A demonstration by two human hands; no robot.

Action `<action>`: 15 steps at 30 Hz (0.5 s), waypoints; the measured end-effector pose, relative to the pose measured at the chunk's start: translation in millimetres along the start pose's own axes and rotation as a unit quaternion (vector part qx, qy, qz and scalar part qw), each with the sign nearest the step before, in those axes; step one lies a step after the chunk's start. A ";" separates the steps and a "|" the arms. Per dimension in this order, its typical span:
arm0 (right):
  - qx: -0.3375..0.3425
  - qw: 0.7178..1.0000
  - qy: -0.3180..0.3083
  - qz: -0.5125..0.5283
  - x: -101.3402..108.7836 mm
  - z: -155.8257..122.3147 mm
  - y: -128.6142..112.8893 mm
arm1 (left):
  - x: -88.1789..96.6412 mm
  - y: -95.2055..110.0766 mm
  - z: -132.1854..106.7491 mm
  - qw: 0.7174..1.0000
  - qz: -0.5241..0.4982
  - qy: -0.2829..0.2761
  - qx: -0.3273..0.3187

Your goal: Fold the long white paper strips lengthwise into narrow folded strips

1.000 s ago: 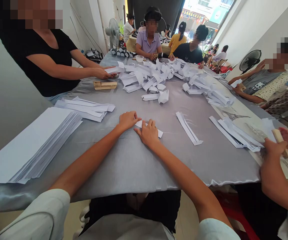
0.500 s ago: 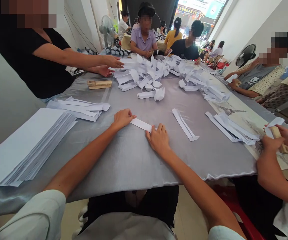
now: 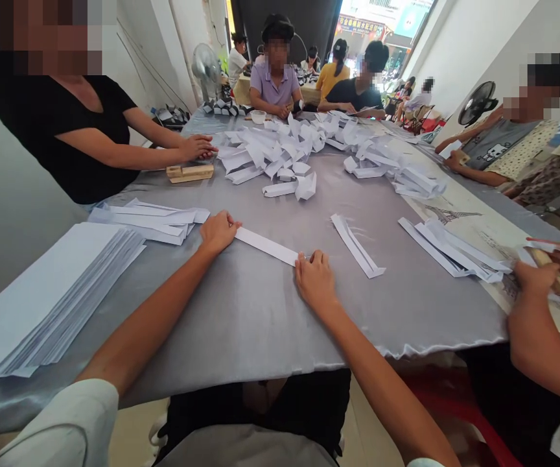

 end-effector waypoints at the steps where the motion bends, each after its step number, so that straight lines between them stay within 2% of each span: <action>1: 0.000 1.000 0.009 0.009 0.4 -0.1 2.4 | 0.2 0.5 -0.5 1.000 0.003 0.000 0.002; 7: -0.002 0.993 0.054 0.103 -1.2 -0.9 23.9 | 0.4 0.3 -0.7 1.000 0.003 0.014 0.018; 12: -0.004 0.976 0.061 0.210 -5.6 5.2 43.6 | 6.9 -4.0 2.4 0.999 -0.032 0.026 0.024; 15: 0.010 0.966 0.057 0.250 -5.7 8.3 47.0 | 13.9 -3.9 4.1 0.998 -0.055 0.025 0.028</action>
Point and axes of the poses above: each hand's wrist, its own z-axis towards the middle knuckle, its own x-axis out of the back of the hand, y = z × x, the point moved 5 cm from there along z, towards the middle knuckle, and after that the axes turned 2 degrees about x, right-handed, at the moved point
